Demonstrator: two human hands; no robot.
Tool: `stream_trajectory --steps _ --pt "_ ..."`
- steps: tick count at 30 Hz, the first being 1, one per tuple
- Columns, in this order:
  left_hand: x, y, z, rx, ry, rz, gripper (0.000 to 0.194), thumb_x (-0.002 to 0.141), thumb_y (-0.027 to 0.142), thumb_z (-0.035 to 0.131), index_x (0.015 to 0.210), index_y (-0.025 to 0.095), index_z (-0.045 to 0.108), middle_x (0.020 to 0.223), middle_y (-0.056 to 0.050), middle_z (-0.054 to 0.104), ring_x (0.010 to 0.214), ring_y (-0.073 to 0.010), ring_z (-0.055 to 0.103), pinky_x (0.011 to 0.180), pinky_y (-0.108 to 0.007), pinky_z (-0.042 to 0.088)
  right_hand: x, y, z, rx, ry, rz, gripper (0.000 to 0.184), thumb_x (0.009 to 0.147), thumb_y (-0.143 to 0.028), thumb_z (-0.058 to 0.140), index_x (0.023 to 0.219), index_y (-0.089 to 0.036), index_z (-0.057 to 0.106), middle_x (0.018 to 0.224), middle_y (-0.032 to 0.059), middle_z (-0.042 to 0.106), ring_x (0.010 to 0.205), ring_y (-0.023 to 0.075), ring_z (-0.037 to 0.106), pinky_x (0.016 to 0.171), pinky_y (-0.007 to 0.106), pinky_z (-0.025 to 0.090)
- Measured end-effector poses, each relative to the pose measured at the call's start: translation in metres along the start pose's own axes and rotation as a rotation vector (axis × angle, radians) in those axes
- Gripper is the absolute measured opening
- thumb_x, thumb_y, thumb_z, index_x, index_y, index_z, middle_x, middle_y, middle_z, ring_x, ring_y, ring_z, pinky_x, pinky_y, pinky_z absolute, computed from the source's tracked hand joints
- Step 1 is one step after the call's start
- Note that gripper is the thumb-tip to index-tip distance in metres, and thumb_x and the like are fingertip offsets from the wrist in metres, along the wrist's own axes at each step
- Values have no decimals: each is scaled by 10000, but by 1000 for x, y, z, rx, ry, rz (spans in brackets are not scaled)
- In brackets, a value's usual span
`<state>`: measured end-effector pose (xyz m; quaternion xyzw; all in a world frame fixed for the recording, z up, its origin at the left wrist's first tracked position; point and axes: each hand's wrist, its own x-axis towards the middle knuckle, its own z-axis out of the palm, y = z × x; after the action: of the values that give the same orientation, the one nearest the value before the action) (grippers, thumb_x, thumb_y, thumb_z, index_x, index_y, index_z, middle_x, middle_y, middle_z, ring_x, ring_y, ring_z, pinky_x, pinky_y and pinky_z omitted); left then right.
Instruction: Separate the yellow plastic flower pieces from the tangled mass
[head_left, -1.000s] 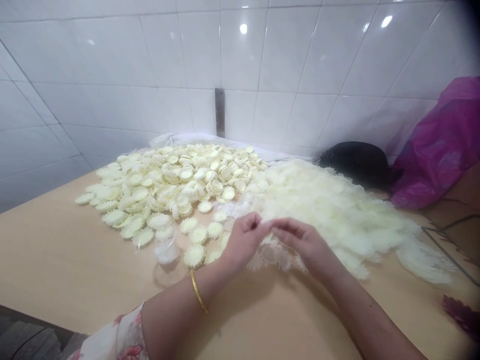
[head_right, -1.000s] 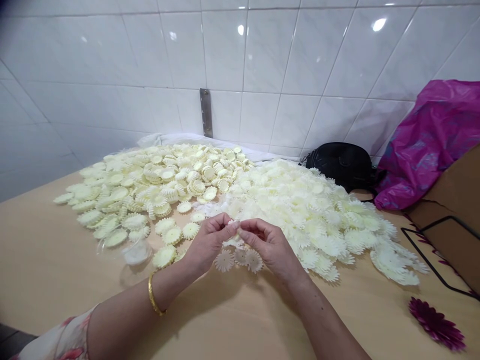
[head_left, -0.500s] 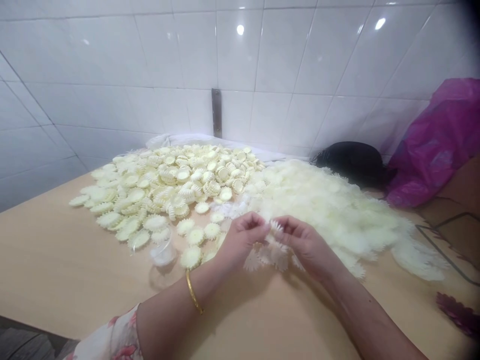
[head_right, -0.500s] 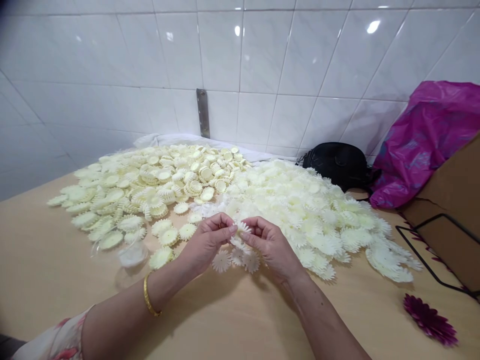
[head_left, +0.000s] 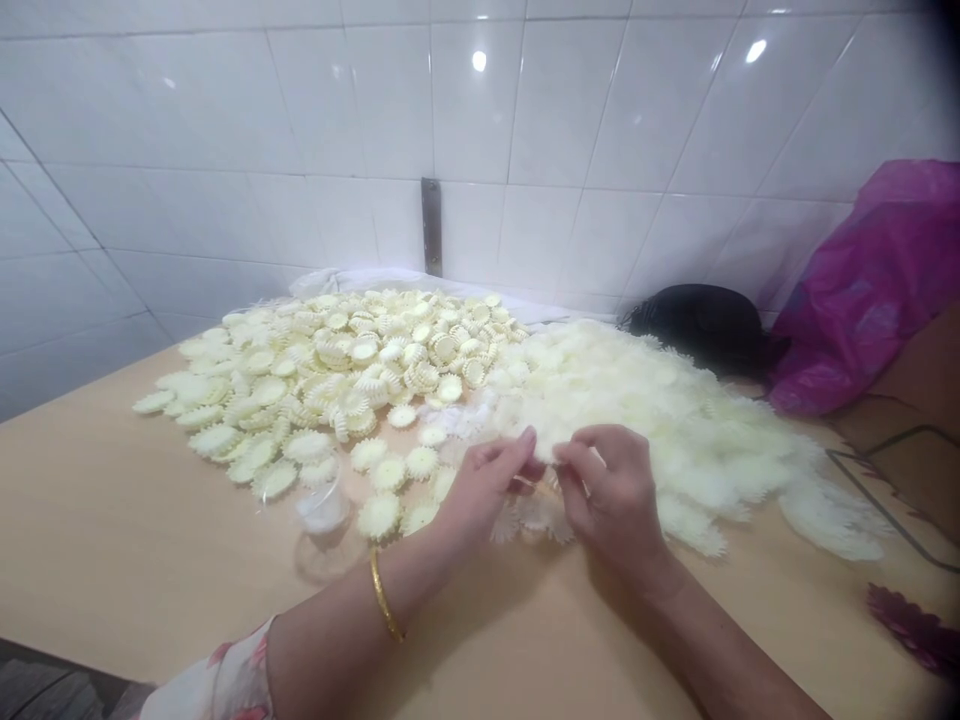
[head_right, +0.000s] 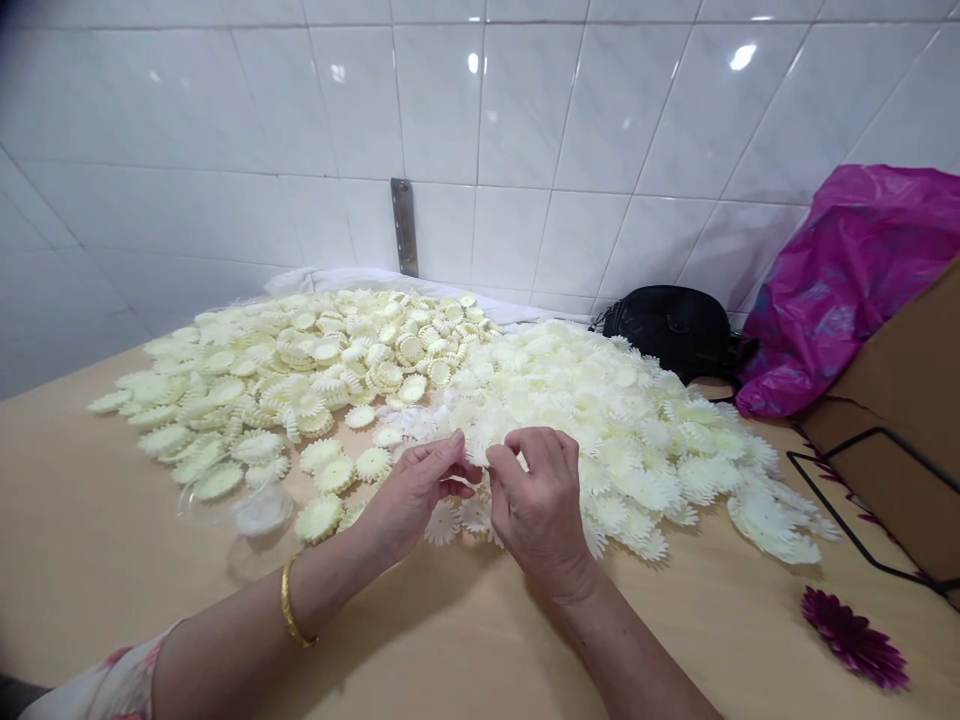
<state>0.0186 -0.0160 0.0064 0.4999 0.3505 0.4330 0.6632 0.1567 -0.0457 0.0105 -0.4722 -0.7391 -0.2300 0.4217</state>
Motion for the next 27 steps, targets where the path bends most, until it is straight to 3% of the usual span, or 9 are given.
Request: stream_trajectory --steps 3,6,8,12,17,22,27 --pt "0 -1 2 -107 7 -93 319 676 445 613 663 129 580 685 -31 548 648 -115 517 632 -263 405 -1 1 1 -17 -49 -90 214 710 -23 467 786 -192 574 753 49 531 756 194 471 713 370 362" --pt "2 0 2 -212 30 -147 247 631 335 679 624 132 539 630 -9 534 578 -91 500 591 -242 396 -1 1 2 92 -125 -87 216 717 -58 476 830 -199 593 793 59 551 800 217 484 727 395 368" --pt "3 1 1 -245 52 -138 219 613 277 691 601 137 524 597 10 516 557 -82 492 586 -235 397 -1 0 0 240 -127 23 227 733 -87 480 894 -204 589 851 69 553 850 228 499 732 396 390" --pt "4 1 -2 -166 84 -63 181 613 257 685 593 139 549 592 24 494 554 -72 470 603 -237 406 4 1 -5 498 -92 406 157 814 -216 464 924 -210 575 902 75 569 865 210 535 738 356 425" --pt "3 -3 -1 -25 45 23 148 661 278 641 634 142 590 592 14 509 559 -82 466 603 -246 394 8 1 -5 720 -336 684 206 784 -365 526 862 -187 595 846 54 609 806 196 550 710 318 428" --pt "1 -4 2 29 29 52 143 669 278 627 634 144 590 572 16 498 562 -88 455 602 -246 379 8 -7 -4 680 -345 711 218 814 -327 458 657 -184 511 604 -11 490 581 128 444 553 257 363" --pt "-2 1 5 76 2 75 217 685 318 618 597 148 513 540 22 479 542 -86 439 571 -237 355 6 -11 -5 586 -293 669 301 816 -348 444 563 -194 389 509 -45 348 499 99 336 483 237 290"
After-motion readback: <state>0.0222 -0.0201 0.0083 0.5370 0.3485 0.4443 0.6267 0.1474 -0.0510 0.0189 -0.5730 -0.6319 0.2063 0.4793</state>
